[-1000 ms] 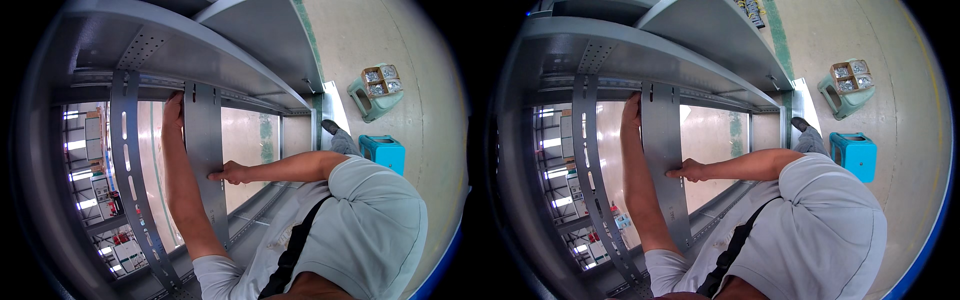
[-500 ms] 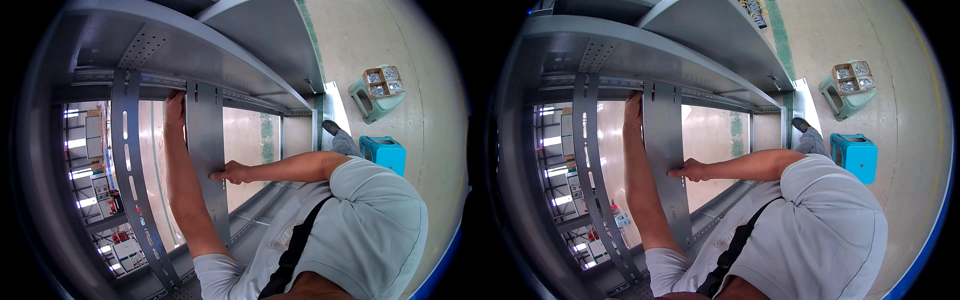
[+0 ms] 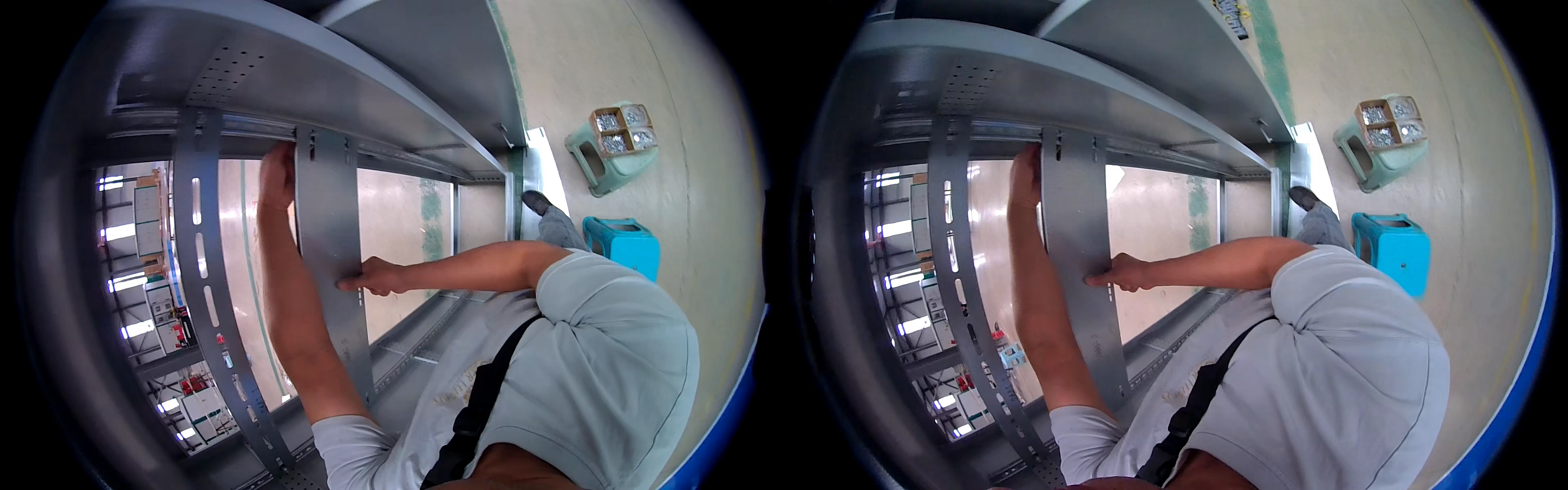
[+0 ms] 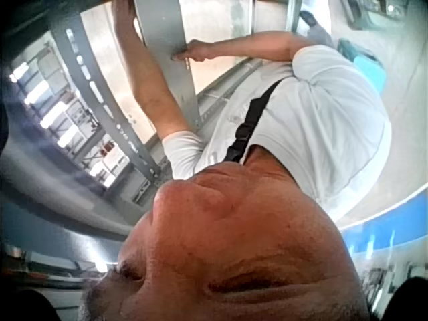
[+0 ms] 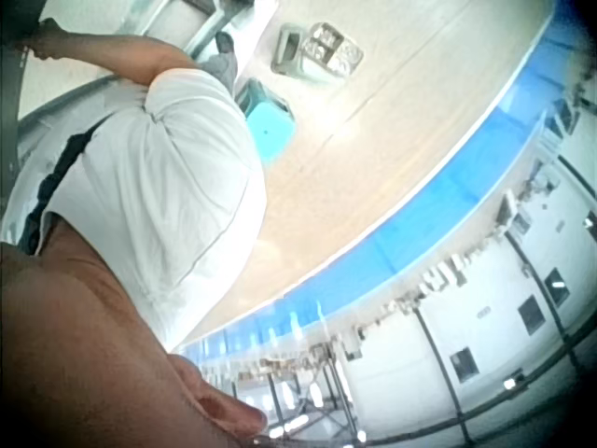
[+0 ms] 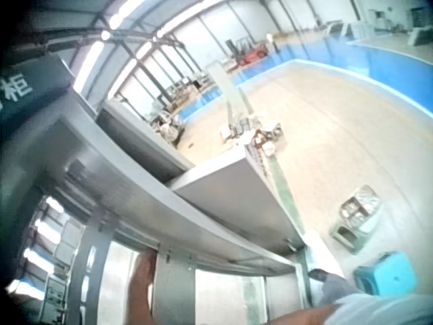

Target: The person assembles a metal shelving frame by hand, inserting bolts and nuts into pre-drilled holes on vertical and horizontal members. They position a metal panel, align it with the frame, and secure it with fasteners. The person moves between standing and sitting positions to reach different parts of the structure.

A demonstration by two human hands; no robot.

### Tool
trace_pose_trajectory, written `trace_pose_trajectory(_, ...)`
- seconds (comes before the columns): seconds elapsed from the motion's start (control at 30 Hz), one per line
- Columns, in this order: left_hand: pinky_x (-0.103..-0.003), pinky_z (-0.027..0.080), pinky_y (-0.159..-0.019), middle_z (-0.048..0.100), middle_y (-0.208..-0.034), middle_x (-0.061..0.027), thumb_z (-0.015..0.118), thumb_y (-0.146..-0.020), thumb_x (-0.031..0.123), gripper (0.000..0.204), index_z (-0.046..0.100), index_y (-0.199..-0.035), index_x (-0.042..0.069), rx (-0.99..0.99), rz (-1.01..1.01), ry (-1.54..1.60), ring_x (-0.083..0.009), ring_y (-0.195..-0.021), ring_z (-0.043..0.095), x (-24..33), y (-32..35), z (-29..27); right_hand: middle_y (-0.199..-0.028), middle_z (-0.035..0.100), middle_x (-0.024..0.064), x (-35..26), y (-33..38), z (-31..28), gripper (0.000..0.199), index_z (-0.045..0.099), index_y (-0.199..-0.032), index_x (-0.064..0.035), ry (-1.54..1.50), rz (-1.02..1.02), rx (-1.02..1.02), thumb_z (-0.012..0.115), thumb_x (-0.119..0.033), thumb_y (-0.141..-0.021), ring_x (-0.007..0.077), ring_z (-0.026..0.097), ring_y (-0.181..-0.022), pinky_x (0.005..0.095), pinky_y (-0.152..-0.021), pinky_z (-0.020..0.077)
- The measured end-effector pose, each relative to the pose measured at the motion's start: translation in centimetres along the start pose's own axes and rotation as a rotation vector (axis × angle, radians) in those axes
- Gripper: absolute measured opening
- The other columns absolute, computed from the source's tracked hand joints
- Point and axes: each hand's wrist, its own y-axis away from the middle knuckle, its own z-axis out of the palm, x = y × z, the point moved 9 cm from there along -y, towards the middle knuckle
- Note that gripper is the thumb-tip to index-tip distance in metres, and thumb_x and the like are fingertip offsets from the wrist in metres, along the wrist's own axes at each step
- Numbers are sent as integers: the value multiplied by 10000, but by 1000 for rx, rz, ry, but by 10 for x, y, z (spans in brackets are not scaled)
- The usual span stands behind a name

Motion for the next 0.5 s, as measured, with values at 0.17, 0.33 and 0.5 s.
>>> trace_pose_trajectory(0.17,-383,395,-1056,646,-1214,-124,453,-971,221,395,615,-1237,-22,-338,-16,109,-256,-1150,573,20,35,69,-540,301,-50,-7,1,-15,564,474,-672,-130,7,-4,39,784,-582,-803,74,248,-437,301,-402,169)
trace_pose_trajectory(0.33,-339,447,-953,680,-1115,-71,661,-897,143,409,615,-1273,-10,-88,100,-425,-195,-1032,617,32,58,99,-576,308,-58,-5,0,-14,504,578,-778,-77,-54,-18,14,795,-530,-820,63,234,-463,295,-414,157)
trace_pose_trajectory(0.5,-302,448,-899,693,-1074,-67,711,-868,111,342,661,-1177,-26,7,187,-569,-157,-956,617,36,43,91,-567,319,-64,-3,-4,-18,495,572,-751,-106,-62,-26,22,806,-539,-802,65,247,-453,288,-403,171)
